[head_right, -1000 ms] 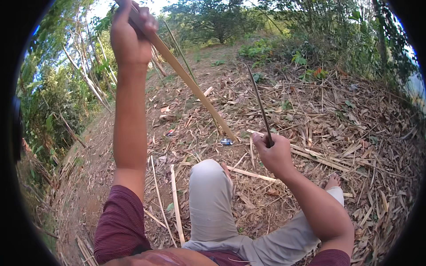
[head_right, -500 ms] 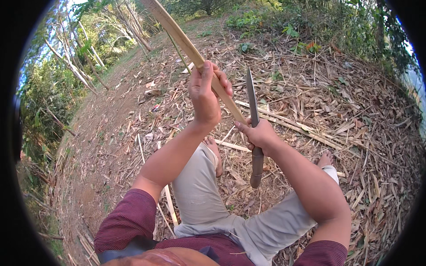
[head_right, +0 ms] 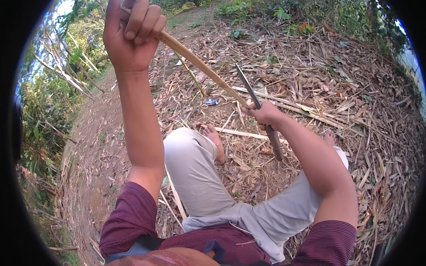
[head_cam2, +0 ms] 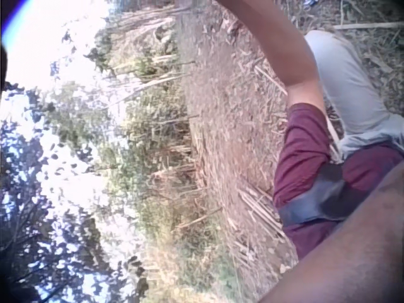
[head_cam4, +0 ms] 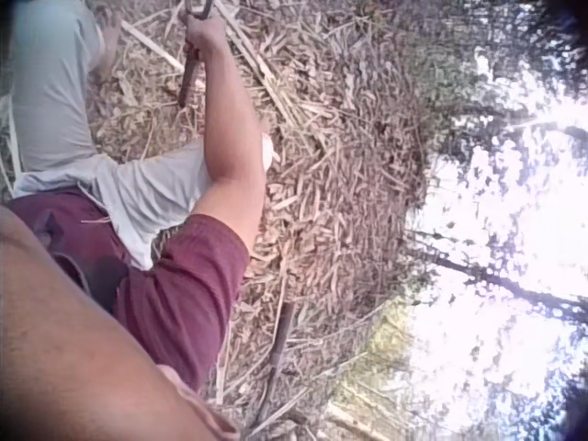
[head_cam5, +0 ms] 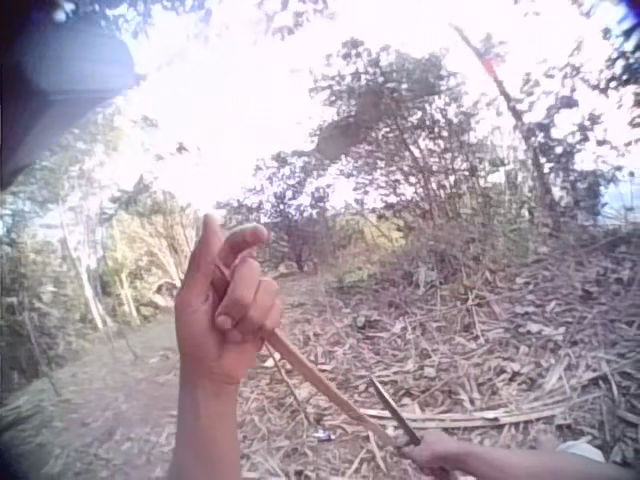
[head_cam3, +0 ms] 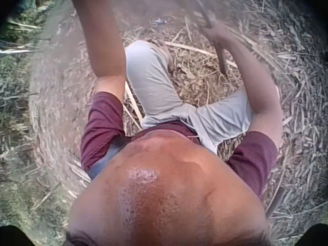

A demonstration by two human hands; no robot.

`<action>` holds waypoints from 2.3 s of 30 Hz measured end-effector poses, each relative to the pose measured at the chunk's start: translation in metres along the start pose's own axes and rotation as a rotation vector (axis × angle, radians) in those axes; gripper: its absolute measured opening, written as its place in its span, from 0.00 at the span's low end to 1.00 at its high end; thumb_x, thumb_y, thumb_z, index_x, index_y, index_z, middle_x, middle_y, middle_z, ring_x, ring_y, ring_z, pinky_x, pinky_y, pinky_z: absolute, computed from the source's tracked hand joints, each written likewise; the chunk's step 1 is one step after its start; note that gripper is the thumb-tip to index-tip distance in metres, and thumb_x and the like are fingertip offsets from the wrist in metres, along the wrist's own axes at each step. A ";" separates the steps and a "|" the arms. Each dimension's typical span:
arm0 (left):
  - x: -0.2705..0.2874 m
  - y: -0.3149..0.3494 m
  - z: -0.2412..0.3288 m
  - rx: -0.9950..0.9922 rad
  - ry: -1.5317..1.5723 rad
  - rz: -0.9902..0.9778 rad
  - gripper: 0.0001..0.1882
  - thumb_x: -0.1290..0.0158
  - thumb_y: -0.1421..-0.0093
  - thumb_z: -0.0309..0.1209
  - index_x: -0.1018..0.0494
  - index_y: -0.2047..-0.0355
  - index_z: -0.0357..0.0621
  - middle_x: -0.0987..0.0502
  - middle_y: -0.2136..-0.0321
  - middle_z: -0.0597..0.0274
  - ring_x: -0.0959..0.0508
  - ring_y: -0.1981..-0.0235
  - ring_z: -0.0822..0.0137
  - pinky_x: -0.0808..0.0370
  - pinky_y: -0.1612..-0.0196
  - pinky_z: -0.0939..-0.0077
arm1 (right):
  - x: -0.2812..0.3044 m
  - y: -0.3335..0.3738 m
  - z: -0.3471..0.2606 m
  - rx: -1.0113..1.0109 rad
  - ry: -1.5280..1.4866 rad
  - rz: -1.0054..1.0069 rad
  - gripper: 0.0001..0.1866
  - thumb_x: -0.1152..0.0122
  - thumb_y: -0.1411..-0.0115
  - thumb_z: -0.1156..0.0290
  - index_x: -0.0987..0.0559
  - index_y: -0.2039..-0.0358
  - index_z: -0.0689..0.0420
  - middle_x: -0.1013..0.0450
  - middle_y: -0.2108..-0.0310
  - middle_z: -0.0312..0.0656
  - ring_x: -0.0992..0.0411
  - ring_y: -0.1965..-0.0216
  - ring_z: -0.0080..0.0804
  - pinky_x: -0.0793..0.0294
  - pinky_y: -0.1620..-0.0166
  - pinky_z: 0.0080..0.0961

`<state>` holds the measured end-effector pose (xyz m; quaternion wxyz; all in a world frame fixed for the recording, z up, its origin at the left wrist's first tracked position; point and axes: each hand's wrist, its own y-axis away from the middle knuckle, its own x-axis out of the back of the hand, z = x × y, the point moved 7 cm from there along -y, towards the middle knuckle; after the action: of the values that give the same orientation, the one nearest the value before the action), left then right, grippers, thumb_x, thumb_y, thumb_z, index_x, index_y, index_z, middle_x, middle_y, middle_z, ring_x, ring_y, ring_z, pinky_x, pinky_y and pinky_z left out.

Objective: The person shaves a piece of bamboo by hand using a large knife while sitting on the ground.

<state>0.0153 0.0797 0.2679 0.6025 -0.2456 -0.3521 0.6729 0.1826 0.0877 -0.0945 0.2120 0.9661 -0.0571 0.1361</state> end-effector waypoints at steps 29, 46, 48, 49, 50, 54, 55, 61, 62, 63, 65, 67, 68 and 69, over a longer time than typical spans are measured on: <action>-0.147 0.226 0.007 -0.238 -0.372 0.552 0.14 0.57 0.28 0.42 0.43 0.65 0.47 0.45 0.96 0.77 0.52 0.94 0.84 0.55 0.87 0.86 | -0.128 0.226 0.017 0.810 0.147 0.292 0.18 0.43 0.37 0.71 0.30 0.47 0.57 0.24 0.72 0.47 0.23 0.72 0.46 0.26 0.75 0.36; -0.176 0.232 -0.018 -0.269 -0.356 0.636 0.15 0.58 0.28 0.40 0.40 0.69 0.43 0.46 0.96 0.75 0.51 0.97 0.81 0.52 0.92 0.82 | -0.107 0.182 0.081 0.743 0.325 0.433 0.14 0.39 0.43 0.74 0.27 0.56 0.59 0.27 0.75 0.45 0.24 0.77 0.44 0.26 0.76 0.38; -0.176 0.234 -0.019 -0.299 -0.398 0.637 0.15 0.58 0.28 0.40 0.40 0.69 0.43 0.45 0.96 0.75 0.51 0.97 0.81 0.52 0.92 0.82 | -0.105 0.176 0.087 0.634 0.266 0.446 0.15 0.37 0.45 0.73 0.27 0.57 0.59 0.28 0.76 0.41 0.25 0.79 0.38 0.26 0.78 0.35; -0.176 0.235 -0.019 -0.314 -0.419 0.637 0.15 0.58 0.28 0.39 0.40 0.69 0.43 0.45 0.96 0.75 0.51 0.97 0.81 0.52 0.92 0.82 | -0.111 0.184 0.081 0.678 0.246 0.420 0.14 0.38 0.44 0.74 0.27 0.57 0.59 0.27 0.75 0.44 0.25 0.78 0.41 0.26 0.77 0.37; -0.173 0.235 -0.017 -0.297 -0.415 0.636 0.16 0.60 0.27 0.40 0.40 0.69 0.44 0.45 0.96 0.75 0.51 0.96 0.81 0.53 0.91 0.83 | -0.118 0.197 0.067 0.716 0.222 0.378 0.14 0.38 0.44 0.76 0.27 0.57 0.60 0.26 0.73 0.46 0.25 0.77 0.44 0.26 0.75 0.38; -0.168 0.231 -0.022 -0.287 -0.411 0.635 0.15 0.60 0.27 0.40 0.40 0.69 0.43 0.45 0.96 0.75 0.50 0.97 0.81 0.53 0.92 0.83 | -0.111 0.193 0.074 0.735 0.355 0.411 0.12 0.40 0.41 0.76 0.27 0.57 0.61 0.26 0.73 0.49 0.25 0.77 0.48 0.25 0.74 0.42; -0.171 0.230 -0.020 -0.284 -0.426 0.639 0.15 0.58 0.28 0.39 0.40 0.69 0.43 0.45 0.96 0.74 0.50 0.97 0.80 0.52 0.93 0.83 | -0.106 0.175 0.089 0.693 0.387 0.470 0.11 0.40 0.41 0.76 0.27 0.57 0.61 0.26 0.74 0.49 0.25 0.77 0.48 0.25 0.74 0.42; -0.172 0.240 -0.021 -0.350 -0.408 0.657 0.15 0.58 0.28 0.39 0.40 0.69 0.43 0.45 0.96 0.75 0.50 0.97 0.80 0.52 0.93 0.83 | -0.101 0.160 0.118 0.453 0.353 0.411 0.11 0.42 0.39 0.72 0.28 0.57 0.60 0.23 0.70 0.49 0.23 0.74 0.47 0.24 0.74 0.39; -0.169 0.236 -0.021 -0.286 -0.459 0.637 0.17 0.66 0.26 0.42 0.40 0.67 0.43 0.43 0.95 0.77 0.50 0.95 0.82 0.54 0.88 0.85 | -0.107 0.180 0.084 0.627 0.267 0.420 0.12 0.41 0.39 0.75 0.27 0.56 0.62 0.25 0.72 0.51 0.24 0.76 0.48 0.25 0.74 0.39; -0.164 0.235 -0.019 -0.298 -0.478 0.675 0.17 0.66 0.26 0.42 0.39 0.67 0.43 0.44 0.95 0.77 0.51 0.94 0.82 0.54 0.87 0.84 | -0.115 0.198 0.060 0.742 0.262 0.387 0.16 0.38 0.44 0.76 0.27 0.55 0.62 0.25 0.72 0.49 0.24 0.75 0.46 0.25 0.74 0.38; -0.159 0.237 -0.013 -0.290 -0.525 0.753 0.17 0.68 0.25 0.42 0.39 0.66 0.43 0.45 0.94 0.77 0.52 0.93 0.82 0.54 0.86 0.84 | -0.128 0.223 0.027 0.869 0.235 0.252 0.20 0.36 0.49 0.77 0.27 0.55 0.62 0.28 0.74 0.45 0.25 0.77 0.42 0.27 0.76 0.37; -0.160 0.241 -0.012 -0.283 -0.584 0.827 0.17 0.70 0.25 0.41 0.39 0.64 0.43 0.50 0.93 0.76 0.56 0.91 0.80 0.55 0.84 0.82 | -0.137 0.223 0.028 0.938 0.275 0.292 0.15 0.38 0.44 0.75 0.27 0.56 0.61 0.28 0.76 0.47 0.26 0.78 0.47 0.28 0.76 0.39; -0.161 0.245 -0.013 -0.284 -0.624 0.879 0.17 0.71 0.24 0.41 0.39 0.63 0.43 0.51 0.93 0.76 0.56 0.90 0.80 0.55 0.84 0.82 | -0.137 0.202 0.047 0.817 0.199 0.294 0.13 0.40 0.43 0.75 0.27 0.57 0.61 0.27 0.76 0.48 0.26 0.77 0.48 0.28 0.76 0.40; -0.163 0.251 -0.014 -0.282 -0.655 0.931 0.17 0.71 0.24 0.41 0.39 0.63 0.43 0.52 0.92 0.76 0.57 0.90 0.80 0.55 0.83 0.82 | -0.138 0.172 0.074 0.688 0.127 0.299 0.11 0.41 0.41 0.74 0.27 0.57 0.61 0.27 0.76 0.49 0.26 0.77 0.50 0.28 0.76 0.41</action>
<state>-0.1094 -0.0843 0.0505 0.0646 -0.2315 -0.4612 0.8541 0.0399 -0.0918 -0.1309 -0.1437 0.9514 -0.1354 0.2363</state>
